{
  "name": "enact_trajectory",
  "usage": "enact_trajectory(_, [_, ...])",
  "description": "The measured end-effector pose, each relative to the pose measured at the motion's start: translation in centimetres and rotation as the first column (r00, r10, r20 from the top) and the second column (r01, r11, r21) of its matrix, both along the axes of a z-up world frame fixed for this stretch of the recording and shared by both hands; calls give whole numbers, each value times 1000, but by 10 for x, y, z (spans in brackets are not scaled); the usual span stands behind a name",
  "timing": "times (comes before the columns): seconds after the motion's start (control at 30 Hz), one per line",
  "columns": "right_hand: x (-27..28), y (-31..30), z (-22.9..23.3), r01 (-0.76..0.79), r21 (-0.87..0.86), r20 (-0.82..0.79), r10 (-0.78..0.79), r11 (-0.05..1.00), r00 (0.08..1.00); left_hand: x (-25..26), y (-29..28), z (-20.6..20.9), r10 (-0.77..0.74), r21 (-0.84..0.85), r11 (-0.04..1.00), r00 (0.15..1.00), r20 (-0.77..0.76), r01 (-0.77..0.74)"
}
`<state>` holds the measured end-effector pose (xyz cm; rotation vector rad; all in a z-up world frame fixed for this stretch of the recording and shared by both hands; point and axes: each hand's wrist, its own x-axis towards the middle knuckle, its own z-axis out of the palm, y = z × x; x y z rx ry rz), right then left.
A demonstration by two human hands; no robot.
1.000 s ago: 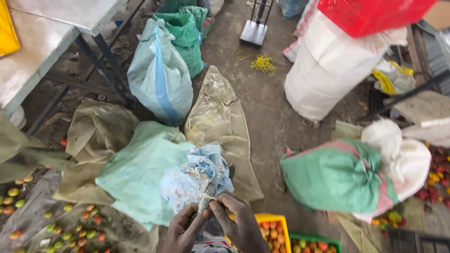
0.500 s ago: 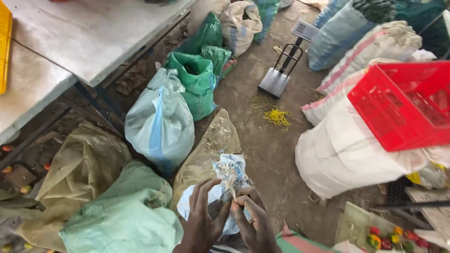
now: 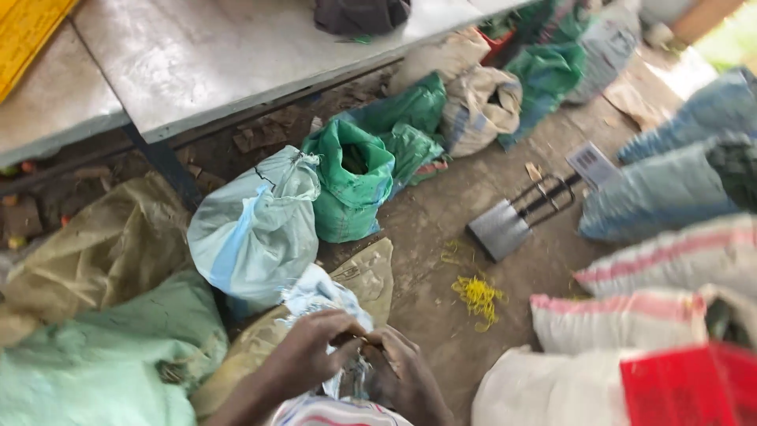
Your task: Preparing blue plastic bags by untying and unfolding them over crates of produce.
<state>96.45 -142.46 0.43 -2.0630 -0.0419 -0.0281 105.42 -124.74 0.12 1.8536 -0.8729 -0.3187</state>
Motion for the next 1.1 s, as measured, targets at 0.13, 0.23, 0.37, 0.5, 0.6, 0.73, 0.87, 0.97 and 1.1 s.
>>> enact_trajectory(0.13, [60,-78,0,-126,-91,83,133,988,988,32,-71,15,265,101,964,895,-360,-245])
enact_trajectory(0.23, [117,-123,-9,-249,-122,218,271,961,937,54,-106,10,432,182,902,820,-376,-391])
enact_trajectory(0.37, [190,-162,9,-369,-124,243,389,921,889,94,-147,22,609,319,793,695,-382,-520])
enact_trajectory(0.5, [266,-197,-12,-362,8,171,355,932,919,151,-160,-25,679,171,729,667,-308,-663])
enact_trajectory(0.6, [342,-234,-29,-348,34,162,338,937,927,185,-177,-31,760,80,616,565,-322,-784])
enact_trajectory(0.73, [460,-274,-39,-354,84,57,351,931,935,256,-220,-28,726,30,591,515,-456,-806])
enact_trajectory(0.87, [545,-291,-29,-444,56,14,444,894,896,331,-281,-53,811,-66,522,518,-271,-851])
enact_trajectory(0.97, [581,-305,-28,-493,58,-91,496,868,863,375,-321,-51,839,-33,507,502,-209,-861])
enact_trajectory(1.1, [634,-308,-39,-554,149,-143,572,819,808,427,-334,-44,919,-2,392,392,-53,-920])
